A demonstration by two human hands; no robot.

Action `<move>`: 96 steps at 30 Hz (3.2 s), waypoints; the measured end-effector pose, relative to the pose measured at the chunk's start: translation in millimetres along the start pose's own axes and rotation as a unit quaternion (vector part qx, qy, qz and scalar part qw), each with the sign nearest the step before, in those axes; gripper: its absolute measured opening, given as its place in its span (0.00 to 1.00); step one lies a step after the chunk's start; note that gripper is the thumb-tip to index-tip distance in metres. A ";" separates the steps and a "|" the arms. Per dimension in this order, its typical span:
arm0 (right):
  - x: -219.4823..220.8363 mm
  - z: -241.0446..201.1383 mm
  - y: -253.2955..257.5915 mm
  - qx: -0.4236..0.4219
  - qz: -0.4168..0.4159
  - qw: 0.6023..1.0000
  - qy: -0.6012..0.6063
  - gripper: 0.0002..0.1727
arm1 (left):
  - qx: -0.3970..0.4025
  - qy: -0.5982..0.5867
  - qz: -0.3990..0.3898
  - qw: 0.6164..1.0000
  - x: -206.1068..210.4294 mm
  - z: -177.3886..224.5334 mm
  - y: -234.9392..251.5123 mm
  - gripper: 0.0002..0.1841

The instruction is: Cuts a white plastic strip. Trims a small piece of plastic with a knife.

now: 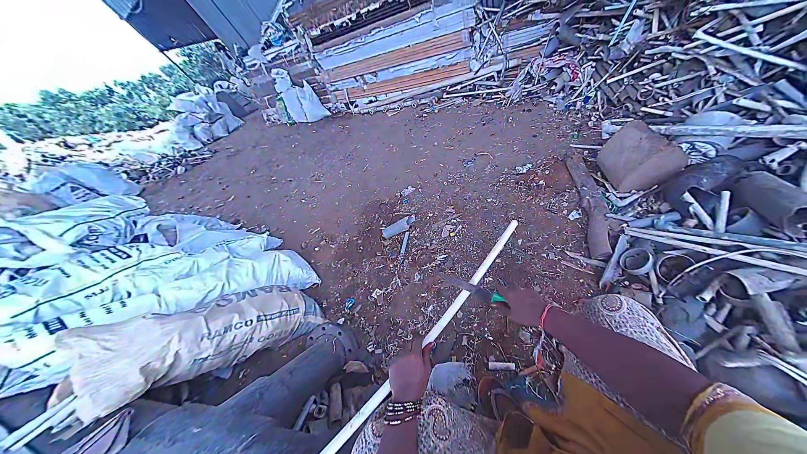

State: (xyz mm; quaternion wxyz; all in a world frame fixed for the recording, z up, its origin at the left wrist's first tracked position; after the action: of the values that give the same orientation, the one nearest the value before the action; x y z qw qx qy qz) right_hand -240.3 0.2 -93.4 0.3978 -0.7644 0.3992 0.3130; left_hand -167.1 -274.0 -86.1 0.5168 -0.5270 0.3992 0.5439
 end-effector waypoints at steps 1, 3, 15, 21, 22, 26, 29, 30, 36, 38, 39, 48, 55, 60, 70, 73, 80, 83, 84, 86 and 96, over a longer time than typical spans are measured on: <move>-0.3 -5.2 -0.9 -0.010 0.002 1.000 -0.019 0.32 | 0.009 -0.006 0.022 1.000 -1.6 -0.5 -0.3 0.21; -20.1 6.9 -1.2 0.040 0.055 0.998 0.006 0.32 | 0.044 -0.026 0.093 0.994 -4.5 -3.0 -4.7 0.19; 5.3 -1.0 1.1 -0.023 -0.018 1.000 0.006 0.32 | 0.024 -0.066 0.254 0.965 -12.7 -11.5 -3.2 0.14; -28.1 75.2 13.8 0.207 0.181 0.921 0.276 0.34 | 0.014 -0.059 0.303 0.951 -15.3 -16.7 -11.8 0.14; -21.3 72.3 15.3 0.200 0.175 0.919 0.291 0.34 | 0.017 -0.057 0.295 0.954 -15.3 -15.4 -11.0 0.14; 22.1 -9.0 2.8 0.012 -0.008 0.990 0.142 0.32 | 0.021 -0.055 0.286 0.956 -12.1 -11.2 -6.1 0.14; 21.6 -28.1 -2.8 -0.003 -0.024 0.997 0.078 0.32 | -0.010 -0.072 0.270 0.960 -13.5 -14.7 -7.5 0.15; 10.3 -16.4 -0.5 0.033 0.004 0.995 0.090 0.32 | -0.023 -0.073 0.266 0.961 -14.4 -17.9 -9.2 0.15; -44.4 96.6 8.9 0.223 0.219 0.876 0.368 0.31 | -0.044 -0.072 0.269 0.960 -19.8 -28.9 -12.0 0.13; -45.5 91.7 6.4 0.194 0.294 0.763 0.542 0.29 | -0.021 -0.078 0.265 0.961 -19.9 -22.9 -10.1 0.13; -47.3 85.0 3.9 0.166 0.317 0.697 0.622 0.28 | -0.010 -0.083 0.267 0.960 -19.6 -18.6 -10.2 0.13; -75.0 82.4 -18.2 0.056 0.393 0.505 0.767 0.05 | 0.158 -0.074 0.380 0.908 -41.4 -7.5 -1.3 0.17; -69.6 20.4 -48.6 0.000 0.346 0.471 0.811 0.04 | -0.260 -0.285 0.326 0.863 -73.1 -44.4 32.0 0.42; -5.0 -49.5 -58.6 0.015 0.245 0.526 0.814 0.07 | -0.281 -0.813 -0.050 0.507 -7.2 30.1 -0.4 0.39; 29.7 -71.8 -64.9 -0.112 0.043 0.821 0.558 0.19 | -0.312 -0.813 -0.112 0.478 35.0 36.0 -2.7 0.15; 16.5 -49.3 -62.5 -0.114 0.044 0.909 0.400 0.20 | -0.298 -0.783 -0.071 0.542 26.4 30.4 2.8 0.18; 36.8 -59.1 -73.3 -0.181 -0.017 0.960 0.210 0.28 | -0.207 -0.790 -0.072 0.573 32.6 46.6 6.4 0.19; 49.6 -70.1 -78.3 -0.219 -0.051 0.960 0.165 0.28 | -0.169 -0.797 -0.135 0.564 36.1 65.9 2.1 0.18; 51.4 -73.6 -80.6 -0.220 -0.054 0.963 0.144 0.28 | -0.168 -0.784 -0.161 0.575 35.8 71.9 0.1 0.18; 51.8 -79.3 -85.0 -0.211 -0.042 0.973 0.085 0.36 | -0.174 -0.742 -0.188 0.620 36.5 80.0 -3.4 0.22; 54.0 -91.3 -90.4 -0.204 -0.035 0.970 -0.130 0.59 | -0.233 -0.731 -0.128 0.629 46.4 71.0 -13.5 0.37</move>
State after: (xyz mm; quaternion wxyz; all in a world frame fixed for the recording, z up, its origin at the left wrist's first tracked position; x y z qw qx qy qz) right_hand -121.7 -64.7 -59.5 0.2930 -0.7955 0.2449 0.4705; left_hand -161.0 -196.0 -121.4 0.5635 -0.1054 -0.3207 0.7540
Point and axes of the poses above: each hand's wrist, its own y-axis towards the middle knuckle, its own x-axis out of the palm, z = x × y, the point moved 6 cm from there along y, towards the middle knuckle, and after that the axes turned 7 degrees about -x, right-handed, at the moved point
